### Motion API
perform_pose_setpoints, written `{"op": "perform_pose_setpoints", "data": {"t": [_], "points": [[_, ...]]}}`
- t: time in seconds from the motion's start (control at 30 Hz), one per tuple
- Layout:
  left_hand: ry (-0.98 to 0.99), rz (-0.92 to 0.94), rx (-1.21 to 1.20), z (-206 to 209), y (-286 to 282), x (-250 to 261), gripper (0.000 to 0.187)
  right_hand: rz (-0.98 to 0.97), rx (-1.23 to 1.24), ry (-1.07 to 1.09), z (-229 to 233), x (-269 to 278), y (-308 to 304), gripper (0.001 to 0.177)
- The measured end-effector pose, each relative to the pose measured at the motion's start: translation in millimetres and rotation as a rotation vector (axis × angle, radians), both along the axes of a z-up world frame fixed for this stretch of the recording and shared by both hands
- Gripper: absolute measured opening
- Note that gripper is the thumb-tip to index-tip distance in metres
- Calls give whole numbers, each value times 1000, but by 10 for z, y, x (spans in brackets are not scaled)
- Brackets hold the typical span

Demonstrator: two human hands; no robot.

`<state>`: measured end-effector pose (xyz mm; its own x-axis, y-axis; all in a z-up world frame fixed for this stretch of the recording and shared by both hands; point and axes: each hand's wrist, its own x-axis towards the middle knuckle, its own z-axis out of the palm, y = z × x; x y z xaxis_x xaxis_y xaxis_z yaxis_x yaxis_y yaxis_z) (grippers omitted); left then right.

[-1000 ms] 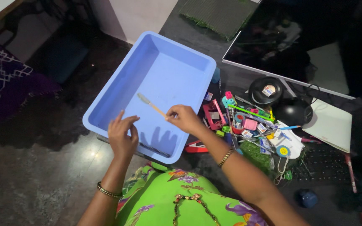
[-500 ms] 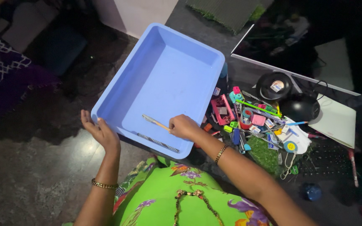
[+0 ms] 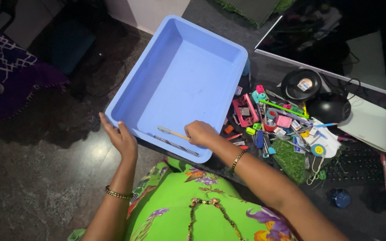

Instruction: The person cleans a cluttered desk using a cloth. They wipe the inside of a blue plastic bin, then wipe the monitor screen, the computer tower, and a power strip. They also handle a pink stapler and place it on the tower.

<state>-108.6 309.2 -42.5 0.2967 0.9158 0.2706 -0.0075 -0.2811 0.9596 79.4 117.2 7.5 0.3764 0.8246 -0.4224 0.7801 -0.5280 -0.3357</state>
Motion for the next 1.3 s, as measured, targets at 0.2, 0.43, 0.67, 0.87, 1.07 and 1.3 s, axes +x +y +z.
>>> {"op": "perform_pose_setpoints", "data": {"t": [0.2,0.43,0.67,0.87,1.07,1.3], "points": [[155,7,18,8,-6,2,70,42,-38,23,-34,-46,-44,16],[243,-2,48,238,-68,5,77,22,-8,83,-22,-154,-43,14],[290,-141,307,616,-476,132,67,-69,361,44,138,-71,-152,18],[105,-707,-185,699,-775,431,38,-388,804,-306,350,469,-707,11],[257,-939,-179,692,-942,687,33,-641,770,-313,253,821,-1449,11],[337,-1073,-112,665,-1163,895,32,-683,560,-370,6,504,-1510,11]]}}
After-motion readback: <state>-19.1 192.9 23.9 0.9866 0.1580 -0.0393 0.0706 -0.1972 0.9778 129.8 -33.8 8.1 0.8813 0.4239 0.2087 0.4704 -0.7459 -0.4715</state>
